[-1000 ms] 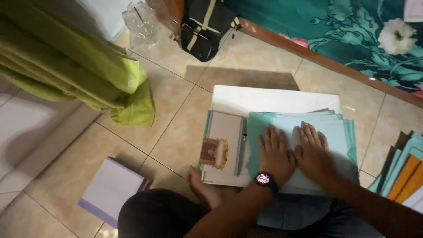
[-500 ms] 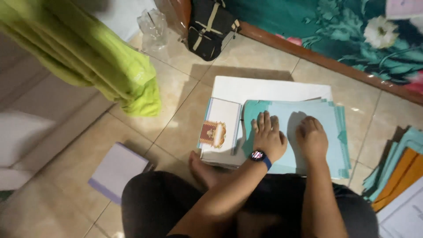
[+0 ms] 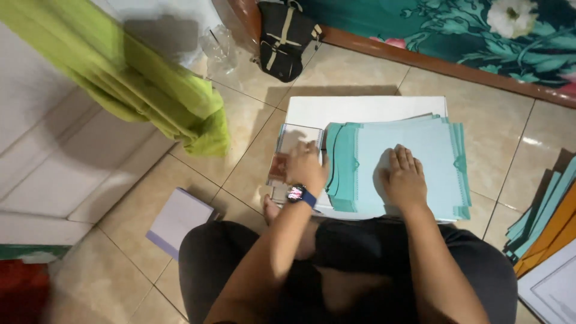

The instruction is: Folding teal envelopes and organizing them into a white box on the floor.

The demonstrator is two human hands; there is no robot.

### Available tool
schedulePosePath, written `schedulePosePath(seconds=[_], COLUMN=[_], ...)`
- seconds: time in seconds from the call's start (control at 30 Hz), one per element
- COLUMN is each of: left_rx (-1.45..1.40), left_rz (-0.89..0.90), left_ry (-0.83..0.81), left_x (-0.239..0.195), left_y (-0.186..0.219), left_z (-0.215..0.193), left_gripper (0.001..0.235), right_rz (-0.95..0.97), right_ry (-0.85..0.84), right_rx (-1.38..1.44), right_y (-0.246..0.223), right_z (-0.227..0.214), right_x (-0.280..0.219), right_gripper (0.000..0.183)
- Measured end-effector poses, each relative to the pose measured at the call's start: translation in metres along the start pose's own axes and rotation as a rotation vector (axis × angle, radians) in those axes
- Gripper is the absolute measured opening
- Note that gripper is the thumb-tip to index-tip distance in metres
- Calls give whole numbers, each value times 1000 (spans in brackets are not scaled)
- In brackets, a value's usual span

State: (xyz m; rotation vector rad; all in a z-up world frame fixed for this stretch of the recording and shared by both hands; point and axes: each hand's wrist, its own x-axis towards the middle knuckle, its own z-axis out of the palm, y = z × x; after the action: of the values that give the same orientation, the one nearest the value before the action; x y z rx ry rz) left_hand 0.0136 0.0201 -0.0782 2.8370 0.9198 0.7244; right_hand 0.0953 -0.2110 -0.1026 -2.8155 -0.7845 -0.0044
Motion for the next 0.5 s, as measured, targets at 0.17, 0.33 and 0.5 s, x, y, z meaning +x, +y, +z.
schedulePosePath(seconds=[0.17,0.33,0.5], left_rx=[48,-3,-51], left_rz=[8,-38,-57], left_ry=[-106,-221,-89], left_x=[-4,-4,-7], left_y=[-29,-57,-64], left_z=[-29,17,29], left_gripper=[64,65,72], right_rz=[53,60,41], right_ry=[-93,-136,-149], right_rx=[29,50,74], right_y=[2,0,-1], right_z=[5,-7,-10], right_x=[4,1,1], right_gripper=[71,71,72])
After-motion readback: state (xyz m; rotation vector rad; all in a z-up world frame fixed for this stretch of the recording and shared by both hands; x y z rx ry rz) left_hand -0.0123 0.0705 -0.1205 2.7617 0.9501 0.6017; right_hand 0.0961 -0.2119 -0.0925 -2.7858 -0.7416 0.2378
